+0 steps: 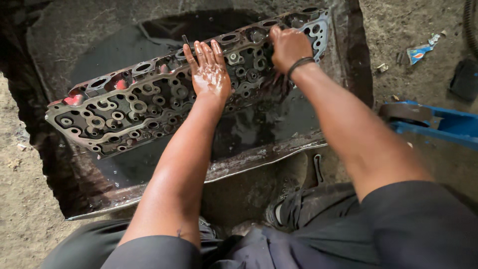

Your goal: The person scrubs a large metal engine cylinder head with a sponge and water. They systematically clean the surface and the internal ports, using both hands to reach into the recessed areas.

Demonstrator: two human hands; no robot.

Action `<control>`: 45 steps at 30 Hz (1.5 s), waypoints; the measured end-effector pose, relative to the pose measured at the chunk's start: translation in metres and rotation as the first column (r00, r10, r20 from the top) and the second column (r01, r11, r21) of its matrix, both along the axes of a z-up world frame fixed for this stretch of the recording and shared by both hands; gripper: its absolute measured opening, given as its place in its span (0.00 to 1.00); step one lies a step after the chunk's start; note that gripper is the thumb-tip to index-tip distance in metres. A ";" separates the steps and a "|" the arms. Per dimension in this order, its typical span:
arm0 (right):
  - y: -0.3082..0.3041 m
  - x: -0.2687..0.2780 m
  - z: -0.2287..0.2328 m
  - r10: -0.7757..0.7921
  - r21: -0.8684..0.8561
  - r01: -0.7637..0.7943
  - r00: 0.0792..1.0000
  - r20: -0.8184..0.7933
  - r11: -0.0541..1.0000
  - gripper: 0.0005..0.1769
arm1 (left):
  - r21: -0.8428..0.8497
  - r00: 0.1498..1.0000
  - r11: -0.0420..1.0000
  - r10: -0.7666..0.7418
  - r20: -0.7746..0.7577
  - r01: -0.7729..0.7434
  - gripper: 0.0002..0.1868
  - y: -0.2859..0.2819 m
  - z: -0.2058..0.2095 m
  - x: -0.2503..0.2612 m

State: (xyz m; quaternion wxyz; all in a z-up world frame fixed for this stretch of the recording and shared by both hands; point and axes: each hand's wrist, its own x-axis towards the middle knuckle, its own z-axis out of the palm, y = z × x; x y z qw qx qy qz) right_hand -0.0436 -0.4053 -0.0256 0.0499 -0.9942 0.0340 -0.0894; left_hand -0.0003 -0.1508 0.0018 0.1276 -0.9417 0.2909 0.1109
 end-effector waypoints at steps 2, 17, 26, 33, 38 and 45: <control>-0.001 0.005 -0.018 -0.282 0.398 0.270 0.959 -0.027 0.877 0.05 | -0.021 0.995 1.000 -0.013 0.094 0.015 0.59 -0.001 -0.016 0.001; 0.003 -0.001 0.017 0.219 -0.213 -0.258 0.957 -0.188 0.943 0.03 | -0.088 0.997 0.996 -0.022 0.075 0.028 0.43 0.000 -0.003 -0.002; 0.008 0.028 -0.069 -0.674 0.636 0.597 0.721 -0.159 0.489 0.02 | -0.101 0.994 0.994 -0.036 0.107 0.047 0.40 0.003 -0.017 -0.001; -0.014 0.002 -0.007 0.189 -0.076 -0.191 0.981 -0.032 0.979 0.05 | -0.120 0.993 0.992 -0.026 0.114 0.040 0.39 0.002 -0.018 0.001; -0.016 0.000 -0.016 0.166 -0.094 -0.165 0.986 0.009 0.982 0.09 | -0.114 0.992 0.992 -0.036 0.118 0.050 0.39 0.002 -0.019 0.001; -0.011 0.032 -0.111 -0.633 0.897 0.115 0.670 -0.388 -0.428 0.05 | -0.095 0.993 0.995 -0.028 0.117 0.039 0.40 0.001 -0.022 0.005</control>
